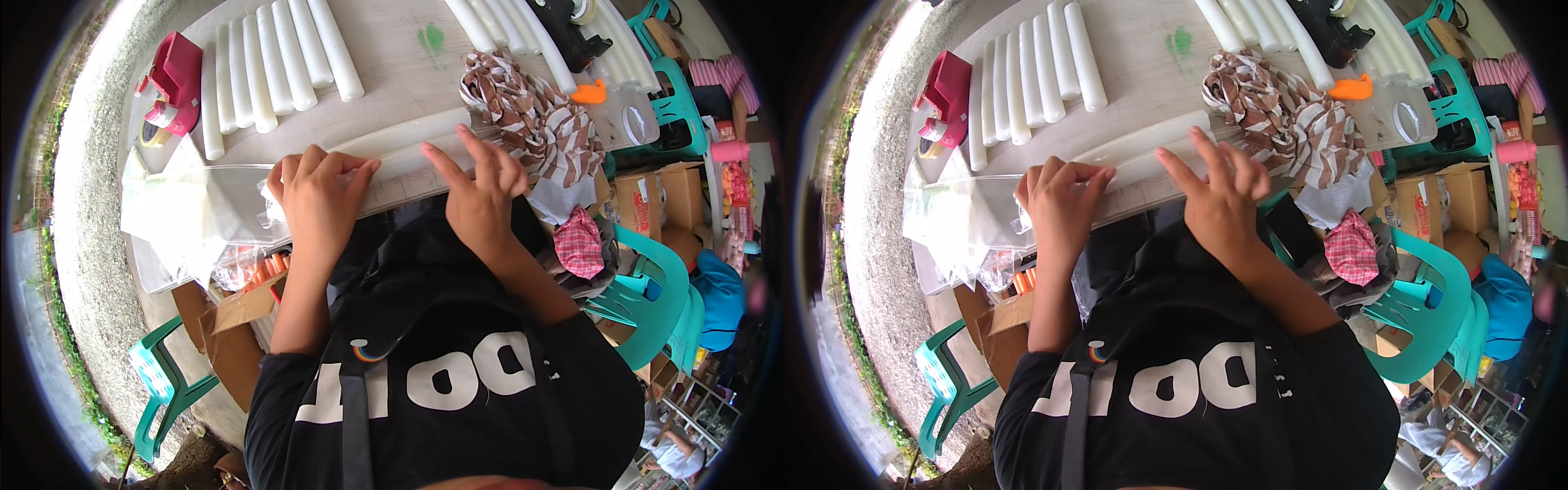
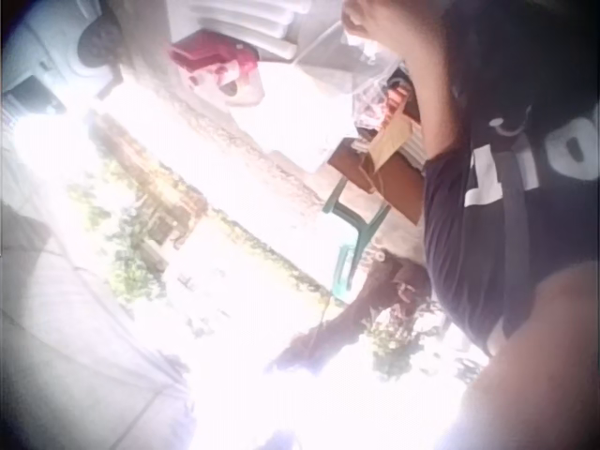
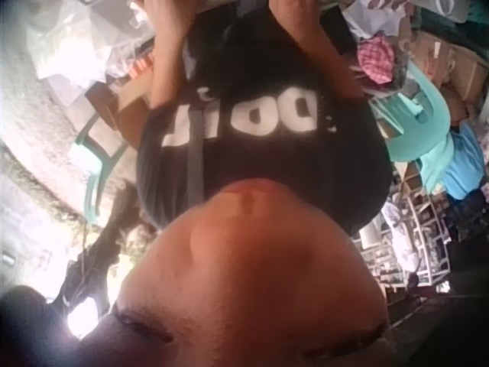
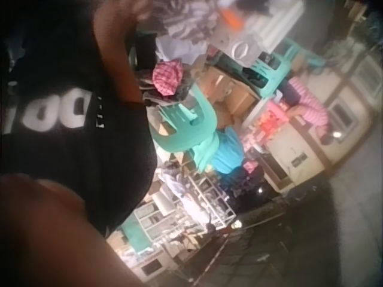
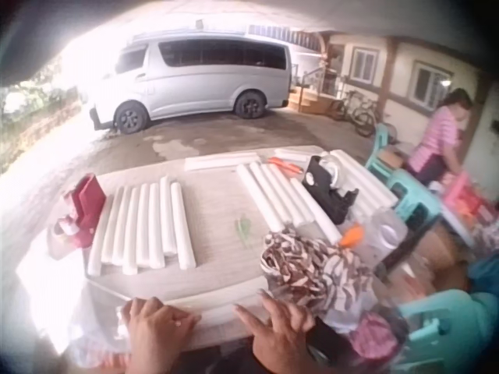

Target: The person places white cylindrical candles into clear plastic bags on a table, then seals the bags. The person repeats this process for multiple candles.

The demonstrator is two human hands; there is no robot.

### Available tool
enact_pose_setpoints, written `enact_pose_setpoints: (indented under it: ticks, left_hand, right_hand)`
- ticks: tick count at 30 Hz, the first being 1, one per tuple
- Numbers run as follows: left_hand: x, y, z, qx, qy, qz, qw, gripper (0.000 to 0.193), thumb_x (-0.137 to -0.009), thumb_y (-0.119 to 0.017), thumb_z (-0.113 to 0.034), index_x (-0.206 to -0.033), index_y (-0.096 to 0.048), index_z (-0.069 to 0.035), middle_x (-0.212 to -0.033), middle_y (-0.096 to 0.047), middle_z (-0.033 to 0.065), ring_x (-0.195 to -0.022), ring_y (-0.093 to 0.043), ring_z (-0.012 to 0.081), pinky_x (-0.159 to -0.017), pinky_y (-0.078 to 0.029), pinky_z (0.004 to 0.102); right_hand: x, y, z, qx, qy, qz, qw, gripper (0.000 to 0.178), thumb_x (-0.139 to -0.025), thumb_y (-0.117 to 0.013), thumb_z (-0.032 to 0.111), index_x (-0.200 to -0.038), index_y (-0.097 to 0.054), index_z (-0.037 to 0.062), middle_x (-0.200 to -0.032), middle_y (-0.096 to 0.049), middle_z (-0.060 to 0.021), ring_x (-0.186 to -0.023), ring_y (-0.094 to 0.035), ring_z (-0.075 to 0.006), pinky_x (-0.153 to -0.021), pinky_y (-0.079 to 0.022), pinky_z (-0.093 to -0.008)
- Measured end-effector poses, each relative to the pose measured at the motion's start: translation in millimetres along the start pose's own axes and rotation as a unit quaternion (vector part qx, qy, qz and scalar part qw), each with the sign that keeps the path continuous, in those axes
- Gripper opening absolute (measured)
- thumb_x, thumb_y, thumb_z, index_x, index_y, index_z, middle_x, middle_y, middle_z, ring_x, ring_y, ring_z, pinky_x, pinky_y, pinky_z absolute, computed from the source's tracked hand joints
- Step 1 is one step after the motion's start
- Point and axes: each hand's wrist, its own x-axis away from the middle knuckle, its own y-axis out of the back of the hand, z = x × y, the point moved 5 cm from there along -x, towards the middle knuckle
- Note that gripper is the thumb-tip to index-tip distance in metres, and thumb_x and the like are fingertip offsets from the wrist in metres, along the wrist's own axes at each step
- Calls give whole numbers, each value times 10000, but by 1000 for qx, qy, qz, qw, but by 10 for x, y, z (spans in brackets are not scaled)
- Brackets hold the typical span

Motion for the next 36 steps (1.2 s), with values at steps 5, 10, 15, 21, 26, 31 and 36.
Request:
enact_pose_setpoints:
  ticks: [5,10,15,21,26,31,36]
  left_hand:
    - [266,431,211,-96,-5,-44,994,228,-771,-826,-288,-951,-761,-163,-991,-659,19,-971,-597,223,-986,-373,410]
    - [471,516,835,126,121,-14,985,168,-820,-801,-184,-939,-753,-75,-931,-664,82,-838,-630,219,-812,-487,355]
    - [399,438,895,175,116,1,978,156,-831,-800,-161,-897,-742,-33,-875,-688,77,-765,-625,178,-749,-493,310]
    - [420,439,979,218,160,-4,963,183,-830,-804,-149,-837,-720,14,-842,-695,72,-701,-602,149,-680,-480,275]
    - [417,429,978,215,165,-11,962,191,-826,-806,-152,-827,-717,18,-833,-693,72,-674,-587,147,-661,-476,272]
    - [422,451,958,204,161,-18,965,196,-816,-812,-161,-818,-716,10,-819,-691,65,-649,-578,145,-650,-474,274]
    - [446,397,1011,178,153,-24,972,210,-816,-815,-177,-805,-713,7,-817,-693,62,-633,-572,146,-634,-471,279]
  right_hand:
    - [-5,23,-80,17,25,11,999,583,-818,-596,31,-1266,-664,398,-1394,-538,29,-1189,-455,-206,-1012,-253,-468]
    - [-812,380,-1253,61,-79,-147,984,377,-896,-570,108,-1218,-681,270,-1263,-625,-5,-1150,-484,-294,-1003,-256,-539]
    - [-1619,113,-3618,107,-272,43,955,344,-964,-488,422,-1167,-732,290,-1320,-623,-55,-1257,-465,-380,-1017,-233,-586]
    - [-1950,-158,-3977,-194,-328,238,893,448,-913,-565,484,-1130,-760,144,-1346,-620,-141,-1346,-450,-266,-1167,-200,-393]
    - [-1953,-129,-3664,-296,-367,136,871,418,-851,-713,392,-1120,-753,75,-1340,-628,-112,-1341,-443,-219,-1149,-236,-369]
    - [-1696,71,-3736,-329,-386,107,855,400,-823,-760,356,-1114,-756,82,-1284,-662,-97,-1277,-501,-194,-1117,-280,-355]
    - [-1268,144,-3613,-280,-386,131,869,358,-825,-762,324,-1074,-767,67,-1211,-694,-71,-1201,-552,-164,-1068,-331,-333]
